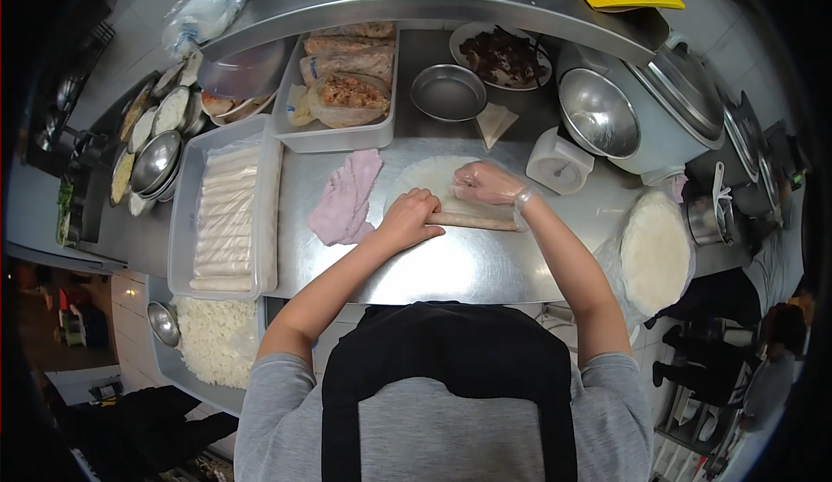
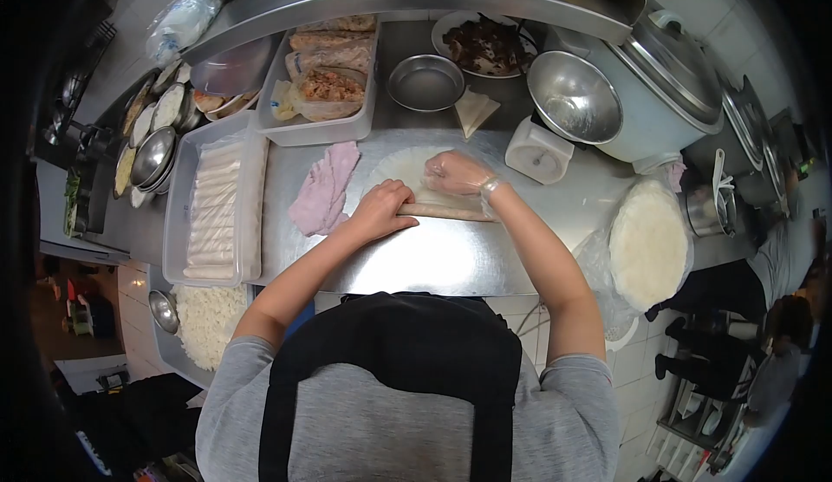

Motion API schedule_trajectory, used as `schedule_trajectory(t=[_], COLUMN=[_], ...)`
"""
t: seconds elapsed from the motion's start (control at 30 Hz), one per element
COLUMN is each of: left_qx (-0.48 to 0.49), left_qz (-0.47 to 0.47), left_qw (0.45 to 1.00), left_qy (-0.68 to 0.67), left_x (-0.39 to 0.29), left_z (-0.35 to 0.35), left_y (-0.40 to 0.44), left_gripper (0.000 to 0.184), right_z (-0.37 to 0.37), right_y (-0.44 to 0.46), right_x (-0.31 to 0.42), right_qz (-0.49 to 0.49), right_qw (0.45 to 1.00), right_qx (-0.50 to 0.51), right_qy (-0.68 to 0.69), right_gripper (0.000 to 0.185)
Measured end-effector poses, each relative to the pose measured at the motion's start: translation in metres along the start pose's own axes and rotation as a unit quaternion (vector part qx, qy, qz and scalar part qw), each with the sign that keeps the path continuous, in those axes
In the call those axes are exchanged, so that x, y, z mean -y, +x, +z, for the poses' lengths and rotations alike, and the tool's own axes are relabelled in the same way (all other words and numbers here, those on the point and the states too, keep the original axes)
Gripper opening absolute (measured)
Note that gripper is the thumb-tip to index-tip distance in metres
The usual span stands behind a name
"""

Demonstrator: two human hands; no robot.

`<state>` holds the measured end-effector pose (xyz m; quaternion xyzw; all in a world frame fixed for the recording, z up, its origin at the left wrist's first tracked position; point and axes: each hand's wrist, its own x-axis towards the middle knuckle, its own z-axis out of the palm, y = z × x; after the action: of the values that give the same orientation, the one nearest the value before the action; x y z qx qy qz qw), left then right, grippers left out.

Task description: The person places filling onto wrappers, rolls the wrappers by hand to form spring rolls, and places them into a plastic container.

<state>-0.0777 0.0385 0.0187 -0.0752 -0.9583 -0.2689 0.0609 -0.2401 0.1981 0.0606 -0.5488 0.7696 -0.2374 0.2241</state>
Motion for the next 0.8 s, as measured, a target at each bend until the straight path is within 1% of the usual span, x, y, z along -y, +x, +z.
schedule_trajectory(t=[0.03,0.1,0.13,0.17,0.2,0.23,0.3,0.33,0.37,0.43,0.47,0.53,0.57,0.67,0.73,0.77,0.8], left_qx=[0.009,0.014,0.014,0.014,0.027,0.041,0.033,0.022,0.022,0.029,0.028,0.033,0.031,0.009,0.033,0.035,0.061], left_qz=[0.006,0.006,0.004,0.007,0.000,-0.008,0.000,0.007,0.006,-0.011,-0.014,-0.019,-0.020,0.000,-0.046,-0.044,-0.067], left_qw=[1.000,1.000,1.000,1.000,0.999,0.999,0.999,1.000,1.000,1.000,1.000,0.999,0.999,1.000,0.993,0.993,0.987], left_qy=[-0.001,0.000,0.006,0.005,0.021,0.036,0.018,0.003,0.001,-0.002,-0.002,-0.005,-0.007,-0.023,-0.100,-0.099,-0.136], left_x=[-0.001,0.000,0.000,-0.002,-0.004,-0.007,-0.011,-0.012,-0.011,-0.008,-0.007,-0.008,-0.006,-0.004,-0.002,0.001,0.004], left_z=[0.000,0.004,0.006,0.004,0.002,0.001,0.007,0.008,0.009,0.010,0.008,0.004,0.004,0.003,-0.006,-0.009,-0.012], left_y=[0.002,0.001,0.003,0.005,0.007,0.008,0.012,0.013,0.013,0.009,0.007,0.004,0.004,0.002,0.003,0.004,0.005], left_gripper=[0.035,0.035,0.035,0.035,0.035,0.034,0.033,0.032,0.032,0.031,0.031,0.029,0.029,0.028,0.025,0.025,0.023], right_z=[-0.003,-0.016,-0.014,-0.010,-0.004,0.005,0.024,0.028,0.034,0.047,0.046,0.039,0.033,0.016,0.014,0.015,0.015], right_y=[-0.009,-0.025,-0.029,-0.032,-0.035,-0.036,-0.032,-0.032,-0.035,-0.037,-0.043,-0.060,-0.068,-0.088,-0.096,-0.099,-0.101], right_x=[-0.001,0.007,0.004,0.001,-0.001,-0.001,0.017,0.029,0.026,0.015,0.013,0.003,0.003,0.000,-0.013,-0.019,-0.025], right_qz=[0.006,0.084,0.088,0.071,0.054,0.056,0.010,0.037,0.038,0.047,0.045,0.104,0.104,0.117,0.123,0.124,0.151], right_qw=[1.000,0.995,0.995,0.995,0.995,0.995,0.998,0.995,0.995,0.987,0.987,0.980,0.979,0.983,0.987,0.987,0.986], right_qx=[0.000,0.004,0.002,0.011,0.020,0.019,0.019,0.015,0.016,-0.016,-0.014,-0.007,-0.004,-0.027,-0.039,-0.040,-0.066], right_qy=[0.001,0.054,0.053,0.069,0.085,0.086,-0.059,-0.094,-0.093,-0.154,-0.153,-0.171,-0.173,-0.142,-0.096,-0.095,0.028], right_gripper=[0.030,0.027,0.027,0.027,0.027,0.027,0.026,0.027,0.027,0.033,0.033,0.035,0.035,0.029,0.026,0.026,0.023])
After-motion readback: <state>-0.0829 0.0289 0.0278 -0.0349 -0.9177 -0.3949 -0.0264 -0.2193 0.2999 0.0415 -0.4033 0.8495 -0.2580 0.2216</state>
